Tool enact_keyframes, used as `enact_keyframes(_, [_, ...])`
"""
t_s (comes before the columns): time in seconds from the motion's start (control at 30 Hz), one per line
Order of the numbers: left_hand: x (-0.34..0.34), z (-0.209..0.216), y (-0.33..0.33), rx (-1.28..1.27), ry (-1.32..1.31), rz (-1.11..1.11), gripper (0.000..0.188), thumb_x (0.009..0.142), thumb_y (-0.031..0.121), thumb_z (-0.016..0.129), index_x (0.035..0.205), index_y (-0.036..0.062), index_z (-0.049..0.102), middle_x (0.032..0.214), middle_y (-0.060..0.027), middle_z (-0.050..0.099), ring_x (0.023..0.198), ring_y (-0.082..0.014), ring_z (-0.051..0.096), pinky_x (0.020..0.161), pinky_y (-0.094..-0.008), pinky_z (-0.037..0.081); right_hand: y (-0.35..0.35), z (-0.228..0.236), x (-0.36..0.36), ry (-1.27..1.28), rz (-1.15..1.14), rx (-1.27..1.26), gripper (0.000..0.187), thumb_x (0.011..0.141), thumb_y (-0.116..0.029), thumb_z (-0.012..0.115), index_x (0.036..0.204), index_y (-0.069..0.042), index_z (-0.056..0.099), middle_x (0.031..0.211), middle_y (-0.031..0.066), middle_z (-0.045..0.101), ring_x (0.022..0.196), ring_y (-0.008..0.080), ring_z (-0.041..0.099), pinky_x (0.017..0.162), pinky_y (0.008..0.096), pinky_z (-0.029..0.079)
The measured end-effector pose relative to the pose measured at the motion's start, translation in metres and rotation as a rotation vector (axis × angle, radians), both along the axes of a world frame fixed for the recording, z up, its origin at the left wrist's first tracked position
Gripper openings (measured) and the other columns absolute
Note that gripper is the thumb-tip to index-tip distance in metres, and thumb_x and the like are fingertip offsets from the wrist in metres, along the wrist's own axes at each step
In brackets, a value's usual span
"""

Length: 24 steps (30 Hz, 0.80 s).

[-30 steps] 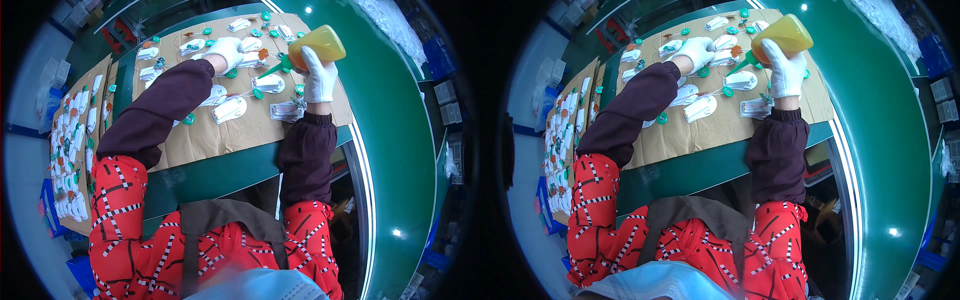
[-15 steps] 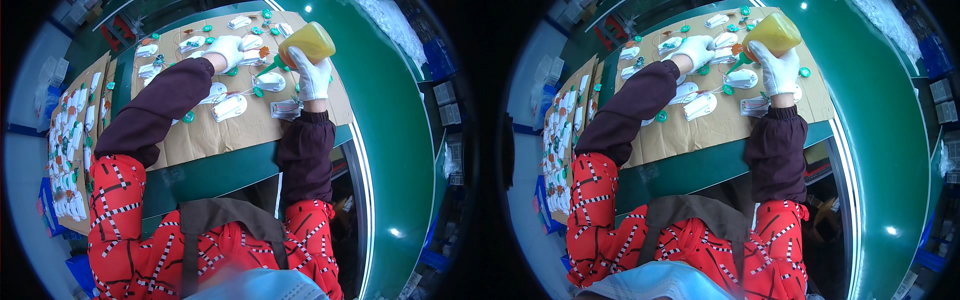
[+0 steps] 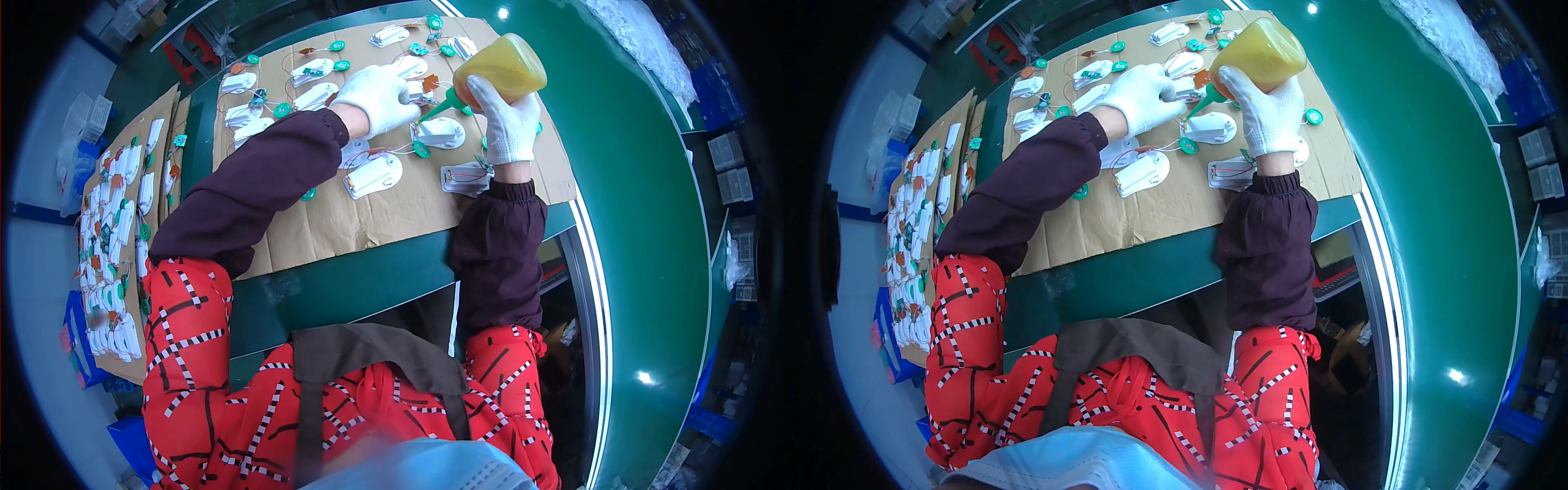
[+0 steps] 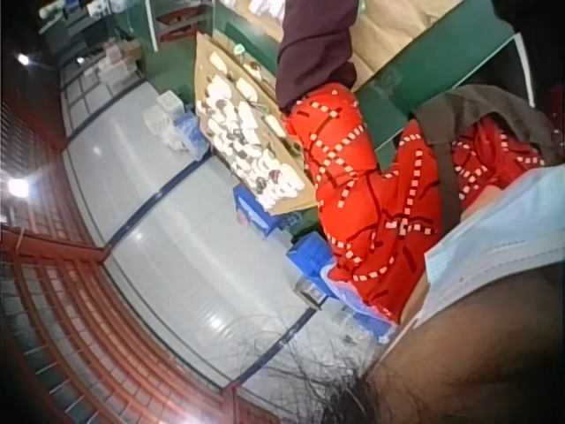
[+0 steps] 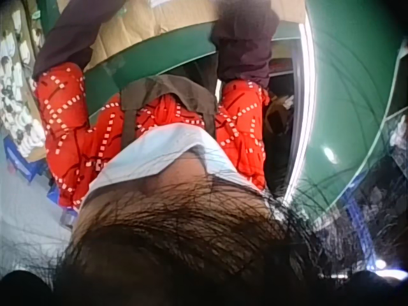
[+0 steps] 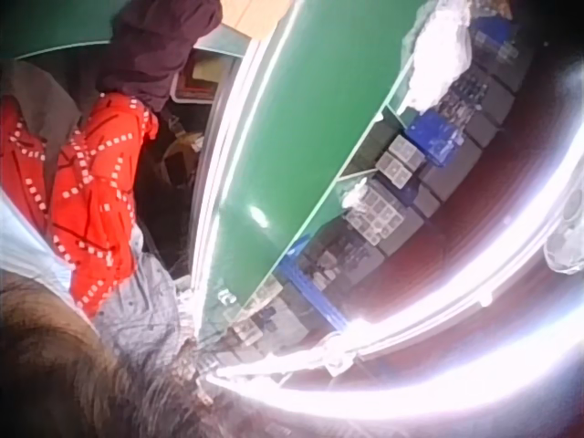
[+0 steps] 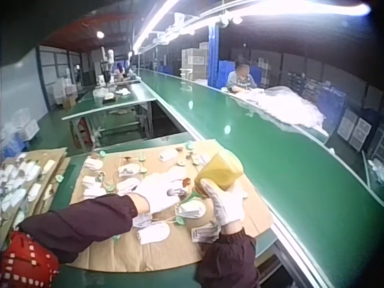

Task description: Applying liquid from a squeeze bottle to small white and green plastic components on a workbench.

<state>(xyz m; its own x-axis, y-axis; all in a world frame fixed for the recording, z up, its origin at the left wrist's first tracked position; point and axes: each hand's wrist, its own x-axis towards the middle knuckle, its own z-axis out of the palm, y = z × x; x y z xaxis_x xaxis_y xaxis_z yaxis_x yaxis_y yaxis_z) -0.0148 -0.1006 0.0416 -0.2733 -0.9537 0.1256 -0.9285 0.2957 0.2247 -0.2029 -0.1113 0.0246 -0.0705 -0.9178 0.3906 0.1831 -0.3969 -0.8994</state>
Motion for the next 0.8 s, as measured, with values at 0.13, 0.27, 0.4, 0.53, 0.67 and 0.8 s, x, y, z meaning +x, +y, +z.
enact_keyframes(0.13, [-0.004,0.005,0.006,-0.010,0.006,-0.004,0.026,0.067,0.027,0.061,0.067,0.0014,0.063,0.074,-0.0169,0.058,0.070,-0.0289,0.057,0.066,-0.0358,0.045,0.003,0.004,0.000,0.052,-0.047,0.002,0.044,0.068,-0.017,0.075,0.101,0.002,0.054,0.092,0.0094,0.062,0.077,0.0135,0.060,0.064,0.0233,0.049])
enact_keyframes(0.27, [0.001,0.000,0.002,0.063,0.016,0.012,0.026,0.066,0.027,0.062,0.068,0.0004,0.063,0.074,-0.0177,0.058,0.068,-0.0286,0.057,0.064,-0.0360,0.045,0.003,0.008,-0.004,0.054,-0.062,0.002,0.042,0.069,-0.014,0.073,0.102,0.002,0.053,0.094,0.0106,0.060,0.077,0.0163,0.061,0.062,0.0249,0.051])
enact_keyframes(0.4, [0.001,-0.003,0.001,0.044,-0.027,0.006,0.029,0.067,0.028,0.061,0.069,-0.0009,0.063,0.072,-0.0184,0.057,0.068,-0.0284,0.058,0.064,-0.0360,0.045,-0.001,0.011,-0.018,-0.249,-0.157,0.068,0.037,0.075,-0.018,0.066,0.104,0.000,0.054,0.093,0.0103,0.059,0.073,0.0194,0.061,0.057,0.0315,0.053])
enact_keyframes(0.53, [0.003,-0.002,0.001,0.051,-0.005,-0.002,0.031,0.067,0.029,0.061,0.068,-0.0017,0.062,0.071,-0.0192,0.057,0.067,-0.0287,0.057,0.064,-0.0352,0.045,-0.017,-0.003,-0.042,-0.912,0.115,0.170,0.036,0.080,-0.037,0.057,0.097,-0.005,0.052,0.085,0.0091,0.058,0.063,0.0212,0.056,0.063,0.0376,0.052])
enact_keyframes(0.67, [0.008,0.009,-0.004,0.023,0.106,0.091,0.032,0.071,0.031,0.060,0.080,0.0009,0.064,0.081,-0.0171,0.059,0.075,-0.0269,0.058,0.069,-0.0335,0.045,-0.023,-0.005,-0.052,-1.328,0.161,0.244,0.047,0.080,-0.047,0.051,0.097,-0.003,0.050,0.085,0.0112,0.058,0.067,0.0230,0.056,0.068,0.0406,0.051])
enact_keyframes(0.8, [0.026,0.011,-0.021,0.035,0.157,0.187,0.035,0.075,0.035,0.057,0.091,0.0043,0.064,0.092,-0.0142,0.059,0.084,-0.0260,0.057,0.074,-0.0331,0.044,-0.021,-0.005,-0.047,-1.329,0.195,0.187,0.048,0.080,-0.046,0.052,0.098,-0.002,0.050,0.086,0.0130,0.058,0.066,0.0246,0.055,0.076,0.0437,0.049])
